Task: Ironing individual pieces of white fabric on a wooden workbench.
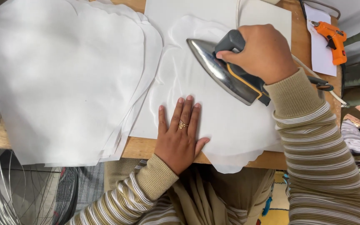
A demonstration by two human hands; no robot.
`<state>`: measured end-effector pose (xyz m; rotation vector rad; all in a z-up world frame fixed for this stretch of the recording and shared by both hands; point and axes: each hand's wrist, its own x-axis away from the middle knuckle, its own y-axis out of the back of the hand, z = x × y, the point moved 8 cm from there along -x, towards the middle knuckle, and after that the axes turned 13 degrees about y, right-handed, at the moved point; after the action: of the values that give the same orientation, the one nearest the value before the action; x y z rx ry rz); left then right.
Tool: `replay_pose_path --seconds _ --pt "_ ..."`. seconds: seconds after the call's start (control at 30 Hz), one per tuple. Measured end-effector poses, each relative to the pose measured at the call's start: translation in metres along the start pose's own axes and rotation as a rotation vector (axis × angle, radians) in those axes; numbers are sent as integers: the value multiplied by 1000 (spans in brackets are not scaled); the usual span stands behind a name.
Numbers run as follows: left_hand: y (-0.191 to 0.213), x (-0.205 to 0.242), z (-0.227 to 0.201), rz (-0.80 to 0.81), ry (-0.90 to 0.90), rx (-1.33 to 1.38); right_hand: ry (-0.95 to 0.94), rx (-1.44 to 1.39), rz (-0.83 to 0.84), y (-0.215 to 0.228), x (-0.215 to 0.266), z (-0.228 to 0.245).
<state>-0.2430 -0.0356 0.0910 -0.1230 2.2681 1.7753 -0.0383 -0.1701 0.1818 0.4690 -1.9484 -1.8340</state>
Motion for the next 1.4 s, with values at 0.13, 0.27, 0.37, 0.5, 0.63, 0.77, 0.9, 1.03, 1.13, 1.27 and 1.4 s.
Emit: replay_pose_path --seconds 0.13,0.27,0.37,0.5,0.63,0.77,0.9,1.03,1.13,1.27,1.4 --pt "1 1 1 -12 -4 18 -88 -19 2 -1 0 -16" --pt "9 -1 4 -42 11 59 -117 -89 -17 6 7 -29" --pt "12 0 5 -76 31 117 -175 -148 13 23 24 -14" --pt "12 0 4 -93 12 177 -95 -181 81 29 37 27" --pt "11 0 2 -84 -2 143 10 -92 189 6 39 56" --pt "6 2 2 -61 -13 154 64 24 80 3 27 48" --pt "12 0 3 -79 -4 161 52 64 -2 0 19 28" --pt "12 1 3 -69 -2 128 10 -15 60 2 19 25" --pt "12 0 4 -70 0 128 -10 -34 113 5 21 24" --pt "11 1 4 -97 -6 128 -50 -73 4 7 23 3" --pt "7 1 3 -57 4 105 -73 -48 -60 4 28 -28"
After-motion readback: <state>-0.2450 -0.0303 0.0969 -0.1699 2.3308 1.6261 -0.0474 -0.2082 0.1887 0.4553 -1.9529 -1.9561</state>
